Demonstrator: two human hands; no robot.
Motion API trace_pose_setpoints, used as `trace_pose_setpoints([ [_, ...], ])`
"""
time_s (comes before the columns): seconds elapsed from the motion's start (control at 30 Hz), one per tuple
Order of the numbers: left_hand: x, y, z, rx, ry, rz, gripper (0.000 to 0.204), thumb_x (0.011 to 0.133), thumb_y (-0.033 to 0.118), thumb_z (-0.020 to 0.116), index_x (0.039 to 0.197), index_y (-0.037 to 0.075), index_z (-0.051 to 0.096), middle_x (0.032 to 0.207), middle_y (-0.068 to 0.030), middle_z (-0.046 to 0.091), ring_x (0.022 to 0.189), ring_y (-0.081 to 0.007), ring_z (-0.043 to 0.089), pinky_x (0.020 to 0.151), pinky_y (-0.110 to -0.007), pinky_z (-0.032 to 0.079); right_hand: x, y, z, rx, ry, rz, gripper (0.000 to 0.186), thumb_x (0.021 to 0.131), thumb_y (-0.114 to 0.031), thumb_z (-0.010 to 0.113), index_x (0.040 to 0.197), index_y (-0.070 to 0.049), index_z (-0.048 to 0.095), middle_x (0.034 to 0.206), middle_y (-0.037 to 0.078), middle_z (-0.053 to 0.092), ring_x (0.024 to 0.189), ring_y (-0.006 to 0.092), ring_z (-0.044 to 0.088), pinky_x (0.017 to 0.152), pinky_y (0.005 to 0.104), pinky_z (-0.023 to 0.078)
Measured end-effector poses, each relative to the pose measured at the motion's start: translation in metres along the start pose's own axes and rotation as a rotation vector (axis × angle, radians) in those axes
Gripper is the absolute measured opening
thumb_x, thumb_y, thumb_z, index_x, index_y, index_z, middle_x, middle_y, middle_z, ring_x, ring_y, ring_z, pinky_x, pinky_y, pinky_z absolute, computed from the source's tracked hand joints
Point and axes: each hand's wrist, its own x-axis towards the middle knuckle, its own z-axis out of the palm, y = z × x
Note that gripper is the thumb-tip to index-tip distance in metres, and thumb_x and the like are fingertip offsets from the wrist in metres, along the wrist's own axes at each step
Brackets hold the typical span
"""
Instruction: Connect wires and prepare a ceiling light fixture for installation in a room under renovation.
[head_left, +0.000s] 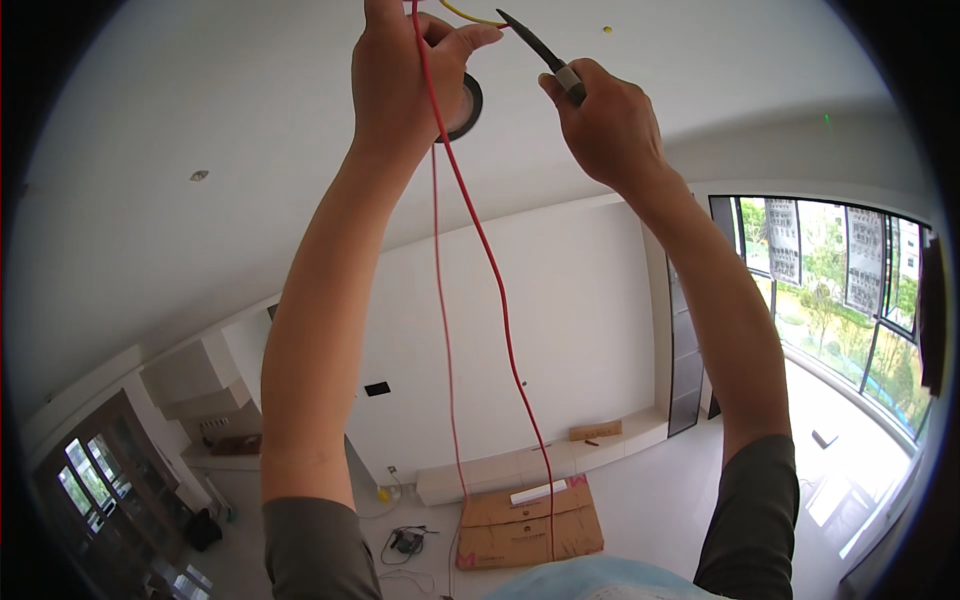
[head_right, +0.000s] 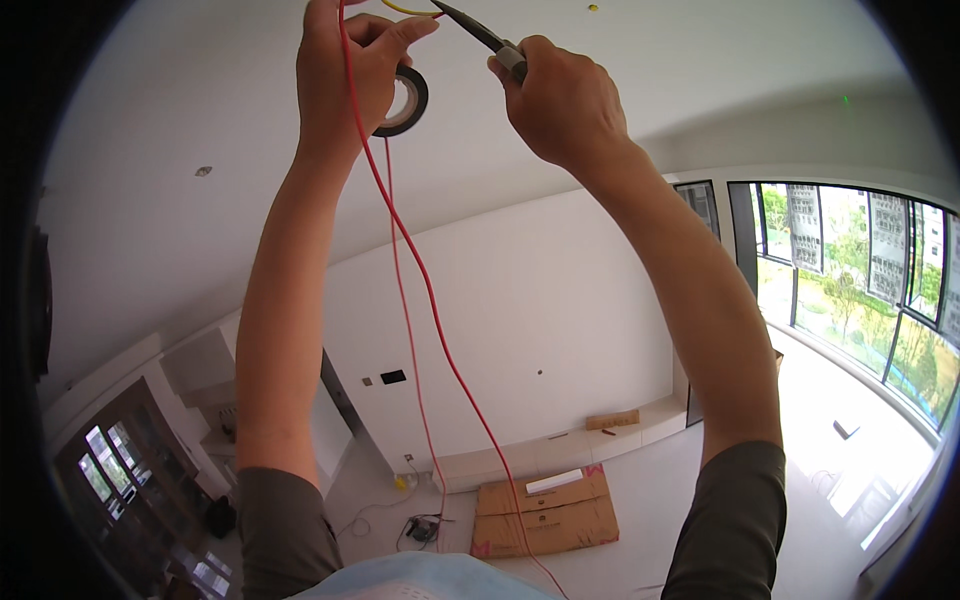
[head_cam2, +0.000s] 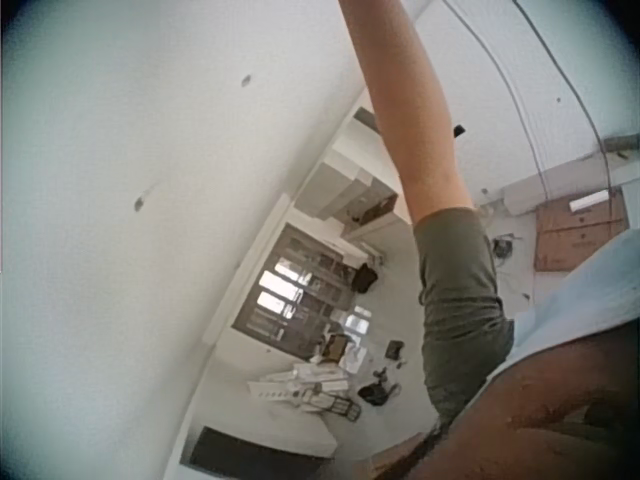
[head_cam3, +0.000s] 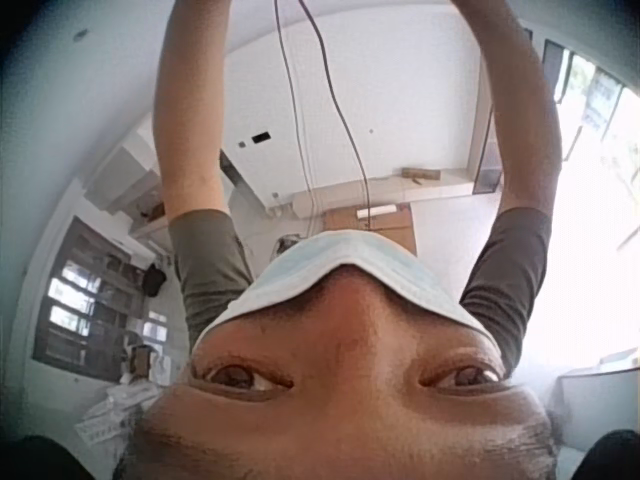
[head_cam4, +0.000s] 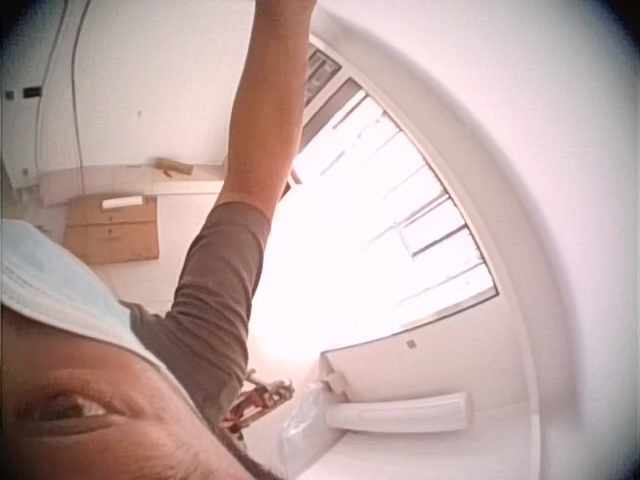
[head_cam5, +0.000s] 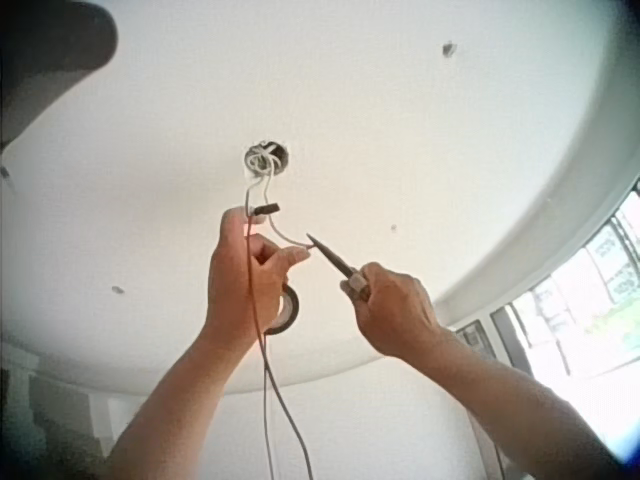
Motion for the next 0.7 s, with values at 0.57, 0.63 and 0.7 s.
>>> trace_pose_setpoints([
  [0.57,0.024,-0.059,0.028,0.483,0.056,0.728,0.010,0.093,0.012,0.063,0.092,0.004,0.069,0.082,-0.0108,0.071,0.076,-0.0260,0.071,0.065,-0.037,0.057,0.047,-0.015,-0.084,0.063,-0.797,0.170,0.042,0.095,-0.049,0.055,0.086,-0.010,0.070,0.074,-0.002,0.064,0.065,0.0089,0.047,0.055,0.0249,0.029],
  [0.63,0.021,-0.055,0.027,0.463,0.059,0.740,0.010,0.093,0.012,0.063,0.092,0.004,0.069,0.083,-0.0110,0.071,0.076,-0.0262,0.071,0.065,-0.037,0.057,0.026,-0.010,-0.070,0.351,-0.746,0.315,0.037,0.095,-0.044,0.059,0.093,-0.008,0.070,0.079,-0.001,0.067,0.060,0.0063,0.040,0.053,0.0246,0.029],
  [0.7,0.019,-0.050,0.024,0.452,0.051,0.742,0.009,0.092,0.011,0.063,0.090,0.004,0.069,0.081,-0.0117,0.070,0.074,-0.0269,0.070,0.063,-0.036,0.056,0.006,-0.012,-0.059,0.760,-0.741,0.465,0.033,0.097,-0.034,0.059,0.106,-0.004,0.068,0.085,0.004,0.068,0.057,0.0046,0.044,0.051,0.0222,0.035],
])
